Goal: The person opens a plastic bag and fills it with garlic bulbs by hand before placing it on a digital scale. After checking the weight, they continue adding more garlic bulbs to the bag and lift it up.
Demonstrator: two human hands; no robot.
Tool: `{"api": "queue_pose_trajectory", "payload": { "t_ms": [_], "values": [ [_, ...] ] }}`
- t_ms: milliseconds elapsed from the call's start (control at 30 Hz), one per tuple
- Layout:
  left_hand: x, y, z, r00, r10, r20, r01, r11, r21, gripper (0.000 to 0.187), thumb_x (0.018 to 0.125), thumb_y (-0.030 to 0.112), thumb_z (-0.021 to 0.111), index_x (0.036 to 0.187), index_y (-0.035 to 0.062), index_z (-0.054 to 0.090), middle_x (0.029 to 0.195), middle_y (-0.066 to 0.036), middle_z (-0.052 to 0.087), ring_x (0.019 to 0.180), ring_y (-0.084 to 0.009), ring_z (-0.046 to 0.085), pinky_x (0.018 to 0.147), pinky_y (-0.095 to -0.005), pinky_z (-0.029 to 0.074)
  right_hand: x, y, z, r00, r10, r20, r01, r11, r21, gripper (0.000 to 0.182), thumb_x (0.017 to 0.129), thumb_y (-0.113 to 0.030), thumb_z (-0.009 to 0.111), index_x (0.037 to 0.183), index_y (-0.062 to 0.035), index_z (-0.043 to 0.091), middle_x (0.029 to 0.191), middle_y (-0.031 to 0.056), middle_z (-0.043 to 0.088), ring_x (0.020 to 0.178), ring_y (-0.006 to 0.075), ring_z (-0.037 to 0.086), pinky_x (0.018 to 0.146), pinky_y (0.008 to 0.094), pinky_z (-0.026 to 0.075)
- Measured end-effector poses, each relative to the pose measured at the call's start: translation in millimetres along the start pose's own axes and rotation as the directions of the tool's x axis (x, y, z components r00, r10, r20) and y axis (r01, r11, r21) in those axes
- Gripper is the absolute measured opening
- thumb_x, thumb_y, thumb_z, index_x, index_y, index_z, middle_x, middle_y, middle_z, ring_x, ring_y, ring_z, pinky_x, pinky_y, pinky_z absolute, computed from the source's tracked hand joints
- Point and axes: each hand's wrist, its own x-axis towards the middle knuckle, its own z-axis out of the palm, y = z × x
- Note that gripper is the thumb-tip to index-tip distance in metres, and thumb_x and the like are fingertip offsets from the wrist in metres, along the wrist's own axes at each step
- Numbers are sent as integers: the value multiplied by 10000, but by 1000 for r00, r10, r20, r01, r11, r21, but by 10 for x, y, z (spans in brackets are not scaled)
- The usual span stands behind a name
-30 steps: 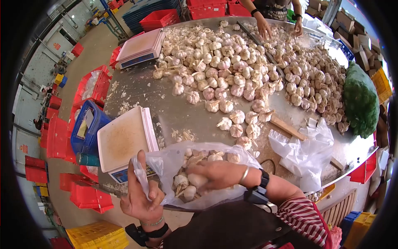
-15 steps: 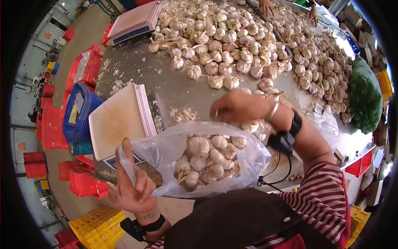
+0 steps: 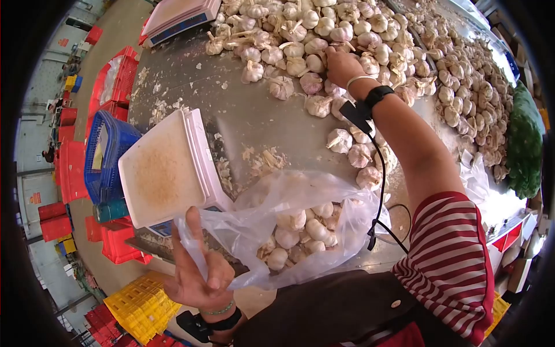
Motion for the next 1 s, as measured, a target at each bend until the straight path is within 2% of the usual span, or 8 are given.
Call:
{"api": "queue_pose_trajectory", "payload": {
  "t_ms": [200, 267, 400, 500, 533, 600, 767, 1000],
  "values": [
    [74, -49, -108, 998, -51, 44, 47, 994, 96, 881, 854, 353, 604, 1491, 96, 53, 1562, -69, 83, 659, -158, 590, 353, -182, 369, -332, 297, -255, 991, 39, -126, 51, 764, 643, 425, 793, -78, 565, 1202, 9, 492, 1113, 184, 607, 1002, 324, 616, 820, 422, 525],
    [84, -61, -184, 999, -41, 22, 39, 996, 81, 877, 856, 363, 605, 1492, 99, 63, 1561, -77, 88, 640, -153, 576, 355, -181, 364, -592, 273, -524, 986, 147, 81, -94, 81, 992, 494, 829, -112, 552, 1298, -16, 434, 1176, 141, 582, 987, 298, 619, 779, 437, 552],
    [149, -76, -258, 996, -94, -12, 94, 995, 30, 863, 858, 377, 604, 1488, 90, 89, 1555, -95, 119, 637, -153, 565, 363, -185, 364, -654, 413, -534, 982, -70, 175, -187, -486, 853, 417, 889, -276, 567, 1221, -45, 467, 1168, 125, 582, 999, 251, 615, 747, 407, 563],
    [208, -82, -256, 989, -126, 75, 124, 992, 29, 863, 855, 367, 610, 1487, 89, 93, 1553, -94, 130, 656, -154, 567, 362, -184, 363, -304, 350, -233, 997, 39, 65, -71, 190, 979, 446, 849, -440, 598, 1078, -57, 601, 1093, 128, 633, 965, 221, 630, 767, 353, 543],
    [199, -94, -245, 991, -119, 62, 118, 993, 23, 866, 853, 358, 612, 1488, 89, 88, 1552, -94, 133, 655, -152, 568, 358, -181, 363, -191, 339, -90, 996, -30, -86, 89, 542, 836, 460, 839, -453, 594, 1038, -40, 638, 1091, 144, 641, 959, 225, 636, 773, 339, 537],
    [205, -86, -235, 989, -141, 48, 140, 990, 34, 869, 852, 349, 615, 1489, 90, 83, 1551, -93, 136, 654, -151, 569, 355, -178, 364, -170, -131, -421, 983, 143, 111, -173, 923, 343, 438, 824, -429, 585, 1014, -45, 673, 1095, 152, 651, 986, 258, 638, 797, 336, 524],
    [182, -78, -253, 991, -132, -3, 130, 985, -115, 839, 840, 351, 609, 1490, 134, 123, 1544, -113, 173, 722, -242, 608, 457, -245, 417, 2, -454, -151, 990, 29, 141, -8, 989, -145, 381, 822, -369, 553, 1054, -91, 672, 1101, 130, 656, 1035, 308, 620, 847, 383, 504],
    [34, -62, -218, 994, -105, -17, 103, 990, -100, 836, 835, 344, 613, 1486, 128, 136, 1542, -106, 182, 725, -249, 607, 459, -255, 424, -4, -314, -50, 975, 154, 163, -171, 980, 98, 399, 833, -401, 526, 950, -56, 692, 1008, 179, 672, 982, 310, 640, 862, 382, 492]
  ]
}}
